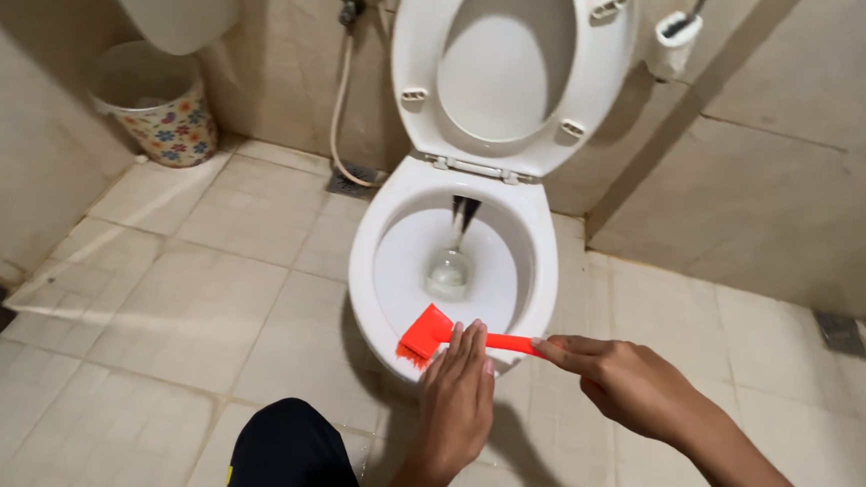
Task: The person uses a red toilet brush to scrub the inside of a white toilet bowl. They then scrub the underside of the toilet seat and the rim of the bowl.
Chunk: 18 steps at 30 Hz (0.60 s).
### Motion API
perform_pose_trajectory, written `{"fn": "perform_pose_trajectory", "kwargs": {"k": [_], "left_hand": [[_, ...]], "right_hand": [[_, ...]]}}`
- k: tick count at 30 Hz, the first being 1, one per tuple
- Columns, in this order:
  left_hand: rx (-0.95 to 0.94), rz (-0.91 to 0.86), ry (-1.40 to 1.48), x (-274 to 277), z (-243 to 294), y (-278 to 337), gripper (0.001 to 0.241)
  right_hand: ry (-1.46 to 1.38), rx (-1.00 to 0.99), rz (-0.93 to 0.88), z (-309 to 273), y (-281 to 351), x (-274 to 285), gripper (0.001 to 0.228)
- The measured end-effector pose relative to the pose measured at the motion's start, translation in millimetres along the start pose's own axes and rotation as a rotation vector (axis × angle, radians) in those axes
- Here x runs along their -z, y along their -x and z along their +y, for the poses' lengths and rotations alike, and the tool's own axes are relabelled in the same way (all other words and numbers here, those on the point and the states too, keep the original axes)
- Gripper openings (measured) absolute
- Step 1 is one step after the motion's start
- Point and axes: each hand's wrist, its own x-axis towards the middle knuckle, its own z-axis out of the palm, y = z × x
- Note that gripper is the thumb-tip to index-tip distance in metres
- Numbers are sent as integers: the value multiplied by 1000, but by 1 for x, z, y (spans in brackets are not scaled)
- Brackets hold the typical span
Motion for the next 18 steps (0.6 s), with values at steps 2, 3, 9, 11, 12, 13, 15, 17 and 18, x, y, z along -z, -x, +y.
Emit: {"fn": "perform_pose_trajectory", "kwargs": {"k": [2, 3, 9, 11, 12, 13, 15, 17, 18], "left_hand": [[-4, -40, 27, -4, 7, 3, 50], [-1, -64, 49, -6, 11, 4, 49], [-118, -90, 85, -25, 24, 8, 50], [-143, -89, 105, -32, 28, 5, 50], [-160, -78, 119, -36, 30, 4, 51], [-167, -86, 124, -41, 32, 3, 51], [-182, -95, 117, -49, 35, -2, 50], [-209, -98, 138, -55, 39, -8, 50], [-227, -100, 161, -59, 42, -10, 50]], "right_hand": [[-34, 58, 89, 16, 13, -16, 83], [-60, 132, 180, 24, 20, -23, 84], [-78, -57, 112, 23, 54, -20, 84], [-60, -133, 76, 19, 61, -14, 83], [-40, -195, 38, 17, 64, -10, 82], [-42, -206, 40, 18, 68, -11, 82], [24, -243, 41, 21, 72, -11, 82], [30, -287, 35, 20, 76, -6, 84], [37, -328, 21, 20, 79, -5, 87]]}}
